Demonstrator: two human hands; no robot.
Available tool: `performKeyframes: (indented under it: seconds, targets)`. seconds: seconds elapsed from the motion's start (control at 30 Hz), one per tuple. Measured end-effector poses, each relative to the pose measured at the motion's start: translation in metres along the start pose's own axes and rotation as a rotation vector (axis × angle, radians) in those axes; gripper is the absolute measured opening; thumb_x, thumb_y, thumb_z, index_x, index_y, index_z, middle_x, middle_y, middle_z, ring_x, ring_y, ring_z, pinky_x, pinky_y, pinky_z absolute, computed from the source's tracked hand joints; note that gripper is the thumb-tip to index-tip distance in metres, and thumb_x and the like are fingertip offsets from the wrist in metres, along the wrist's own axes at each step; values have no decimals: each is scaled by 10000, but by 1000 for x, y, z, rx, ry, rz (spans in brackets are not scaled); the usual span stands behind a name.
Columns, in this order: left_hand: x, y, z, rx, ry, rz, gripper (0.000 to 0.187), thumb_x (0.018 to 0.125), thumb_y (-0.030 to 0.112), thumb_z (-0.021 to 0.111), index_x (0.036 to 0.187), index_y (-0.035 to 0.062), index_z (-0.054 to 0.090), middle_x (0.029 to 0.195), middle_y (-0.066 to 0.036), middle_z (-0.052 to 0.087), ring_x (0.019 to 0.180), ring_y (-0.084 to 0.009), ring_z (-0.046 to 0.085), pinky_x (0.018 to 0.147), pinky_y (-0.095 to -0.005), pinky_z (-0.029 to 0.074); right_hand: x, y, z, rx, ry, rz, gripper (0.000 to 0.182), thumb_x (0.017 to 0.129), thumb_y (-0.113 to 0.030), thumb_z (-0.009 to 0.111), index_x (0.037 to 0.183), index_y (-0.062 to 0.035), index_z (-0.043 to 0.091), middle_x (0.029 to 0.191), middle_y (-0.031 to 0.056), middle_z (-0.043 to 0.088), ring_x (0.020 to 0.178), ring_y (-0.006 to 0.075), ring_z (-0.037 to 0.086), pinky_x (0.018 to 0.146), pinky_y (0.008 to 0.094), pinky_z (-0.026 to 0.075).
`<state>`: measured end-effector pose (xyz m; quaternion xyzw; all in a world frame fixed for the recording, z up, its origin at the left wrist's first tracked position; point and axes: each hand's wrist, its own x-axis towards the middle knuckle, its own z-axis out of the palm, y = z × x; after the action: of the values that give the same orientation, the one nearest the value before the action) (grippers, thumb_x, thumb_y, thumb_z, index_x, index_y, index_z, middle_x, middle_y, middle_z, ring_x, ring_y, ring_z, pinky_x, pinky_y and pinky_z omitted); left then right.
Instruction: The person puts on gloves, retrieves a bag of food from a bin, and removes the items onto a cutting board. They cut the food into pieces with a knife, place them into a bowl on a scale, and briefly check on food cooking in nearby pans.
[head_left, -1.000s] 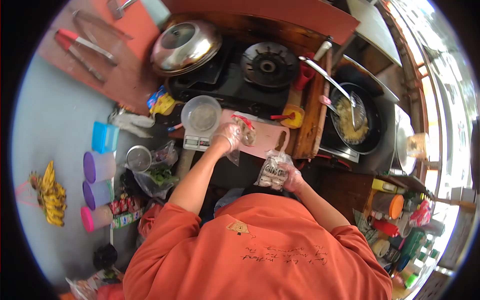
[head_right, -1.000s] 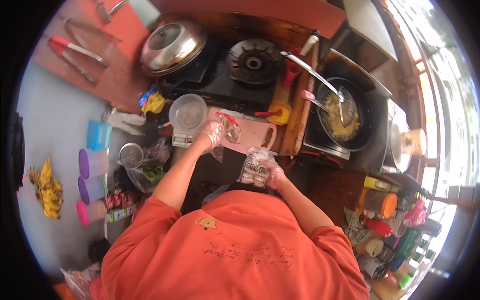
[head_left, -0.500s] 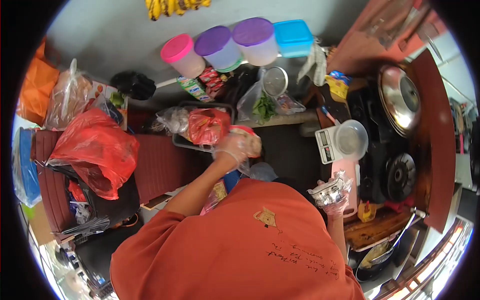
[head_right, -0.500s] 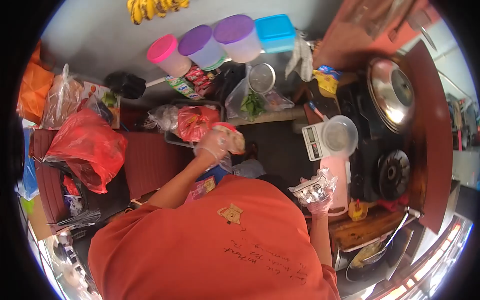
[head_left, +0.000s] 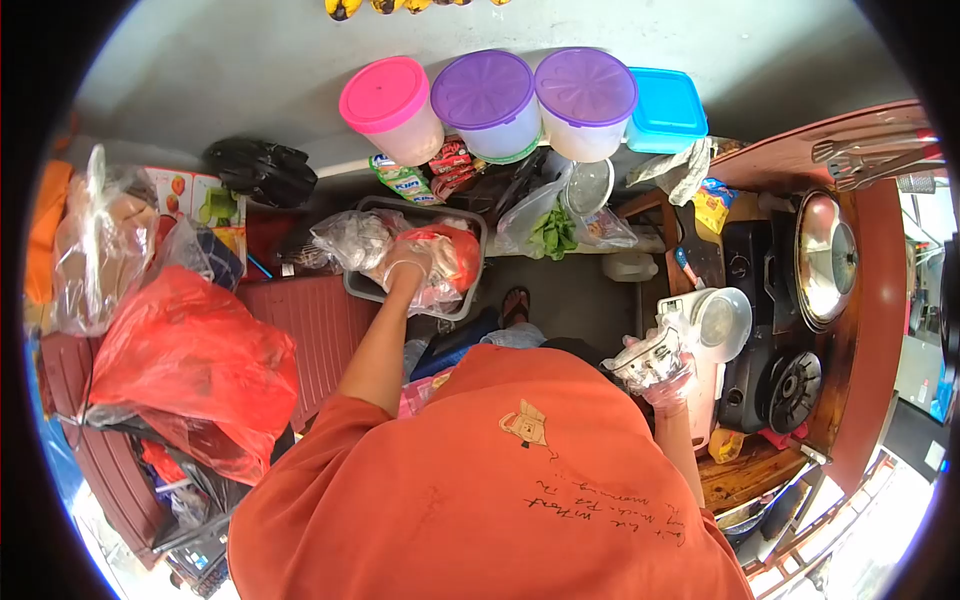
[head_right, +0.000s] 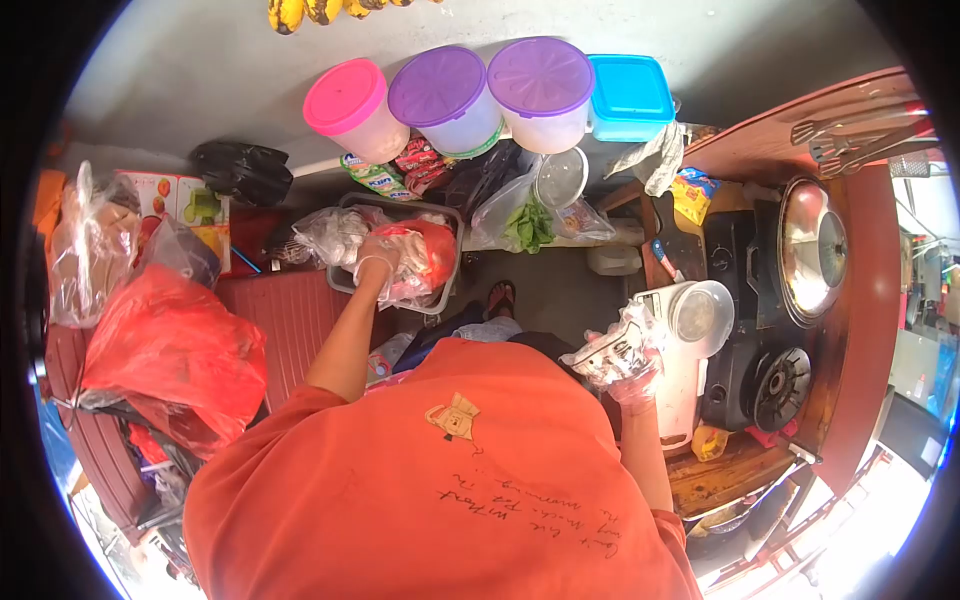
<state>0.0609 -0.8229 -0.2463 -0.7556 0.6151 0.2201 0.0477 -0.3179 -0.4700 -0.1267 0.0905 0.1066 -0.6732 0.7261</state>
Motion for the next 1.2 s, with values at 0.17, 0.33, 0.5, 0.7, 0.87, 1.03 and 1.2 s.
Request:
performKeyframes:
  seconds: [0.17, 0.33, 0.5, 0.7, 0.87, 1.03, 1.2]
  targets:
    - [76, -12, 90, 333, -35, 34, 517, 940, 488, 510, 1077, 39, 725, 1110, -225, 699, 1053, -392, 676, 923, -459, 531, 1, 7, -16, -47, 108, -143, 564, 879, -326, 556, 1380, -71, 512, 1398, 291, 476, 1257, 513, 480, 828, 543, 597]
    - [44, 19, 67, 106, -142, 101, 679, 971, 642, 345, 1041, 104, 753, 1102, -178, 712, 1018, -361, 695, 861, -490, 547, -5, 21, -10, -27, 240, -233, 542, 874, -372, 564, 1326, -73, 571, 1319, 249, 567, 1213, 459, 549, 876, 591, 563]
    - [66, 13, 96, -68, -72, 8, 706, 895, 679, 512, 910, 12, 744, 949, -259, 707, 976, -411, 691, 806, -515, 534, -14, 19, -19, -11, 216, -239, 556, 879, -424, 552, 1304, -69, 593, 1288, 194, 612, 1231, 427, 550, 885, 621, 548]
    - [64, 5, 86, -14, -13, 121, 683, 897, 653, 532, 932, 3, 739, 918, -262, 703, 943, -398, 701, 790, -485, 537, -41, 19, -29, -18, 270, -330, 579, 880, -457, 554, 1318, -80, 589, 1289, 171, 619, 1236, 422, 546, 894, 661, 524]
    - [76, -2, 89, 79, -79, 147, 762, 892, 707, 469, 1102, 18, 718, 1158, -245, 676, 1118, -373, 654, 926, -480, 513, -63, 16, -29, -113, 149, -461, 572, 869, -455, 584, 1345, -138, 576, 1298, 102, 632, 1264, 426, 528, 934, 676, 492]
    - [45, 17, 57, 204, -36, 125, 392, 849, 400, 651, 1040, 70, 744, 1092, -202, 706, 1049, -362, 681, 907, -446, 538, -100, 11, -39, -62, 182, -537, 570, 888, -470, 579, 1364, -156, 560, 1292, 89, 636, 1273, 432, 517, 962, 673, 473]
    - [-3, 32, 48, 145, 179, 313, 352, 820, 300, 709, 1103, 90, 720, 1050, -150, 726, 975, -349, 694, 900, -440, 534, -148, 10, -50, -2, 302, -675, 535, 883, -446, 574, 1326, -144, 568, 1287, 160, 619, 1220, 447, 541, 975, 659, 461]
